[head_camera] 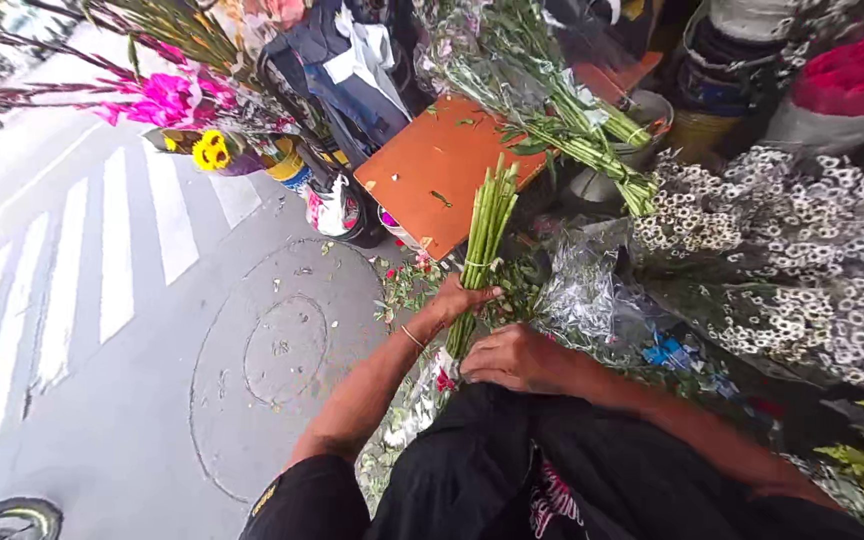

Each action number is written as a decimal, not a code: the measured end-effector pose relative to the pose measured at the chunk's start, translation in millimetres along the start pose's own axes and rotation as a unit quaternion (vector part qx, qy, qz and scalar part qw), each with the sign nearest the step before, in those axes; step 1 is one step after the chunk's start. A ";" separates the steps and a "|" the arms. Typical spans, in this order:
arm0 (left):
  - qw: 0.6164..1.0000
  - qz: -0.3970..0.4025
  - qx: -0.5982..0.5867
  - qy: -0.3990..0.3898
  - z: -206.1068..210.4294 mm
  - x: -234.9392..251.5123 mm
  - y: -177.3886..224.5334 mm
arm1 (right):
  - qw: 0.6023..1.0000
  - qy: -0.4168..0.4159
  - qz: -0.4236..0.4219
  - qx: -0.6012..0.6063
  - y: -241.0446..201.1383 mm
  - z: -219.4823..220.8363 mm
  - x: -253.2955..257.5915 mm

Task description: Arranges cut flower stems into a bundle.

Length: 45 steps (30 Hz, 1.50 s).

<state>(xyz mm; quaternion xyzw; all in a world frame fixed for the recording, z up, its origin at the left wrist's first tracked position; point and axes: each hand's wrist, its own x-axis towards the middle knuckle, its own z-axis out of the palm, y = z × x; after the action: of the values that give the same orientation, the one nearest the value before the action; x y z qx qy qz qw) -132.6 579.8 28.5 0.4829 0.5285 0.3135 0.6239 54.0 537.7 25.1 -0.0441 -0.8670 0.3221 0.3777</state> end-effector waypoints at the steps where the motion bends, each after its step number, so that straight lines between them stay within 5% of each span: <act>1: 1.000 0.012 0.015 0.015 -4.2 5.7 6.3 | 0.995 0.081 0.057 -0.026 7.0 -19.3 2.4; 5: 0.993 -0.014 0.104 0.049 -4.2 16.3 39.6 | 0.928 0.282 0.153 -0.187 45.5 -52.6 36.6; 13: 0.984 -0.006 0.131 0.117 -10.6 34.3 72.8 | 0.855 0.387 0.082 -0.335 88.0 -42.2 78.7; 18: 0.976 -0.005 0.173 0.132 -37.5 27.9 59.6 | 0.930 0.283 0.171 -0.162 85.6 -36.8 88.6; 26: 0.975 0.024 0.119 0.186 -94.8 7.4 56.2 | 0.973 0.145 0.174 -0.043 84.0 7.0 94.5; 30: 0.993 0.086 0.017 0.075 -106.2 -20.4 71.7 | 0.937 0.258 0.203 0.121 83.4 6.3 103.0; 33: 0.994 0.094 0.002 -0.061 -96.4 -33.4 71.2 | 0.936 0.203 0.146 0.247 72.3 -19.1 133.0; 38: 0.962 0.086 -0.060 -0.254 -82.4 -28.4 67.7 | 0.840 0.169 0.008 0.515 49.8 -18.4 169.1; 45: 0.971 0.219 0.019 -0.093 -75.2 -42.2 53.4 | 0.822 0.369 0.075 0.428 24.8 -9.2 173.8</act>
<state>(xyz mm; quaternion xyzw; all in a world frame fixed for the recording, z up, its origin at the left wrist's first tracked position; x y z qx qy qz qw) -209.0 580.1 95.4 0.6260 0.3552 0.3857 0.5772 -67.4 617.6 124.0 -0.0587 -0.4323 0.6475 0.6248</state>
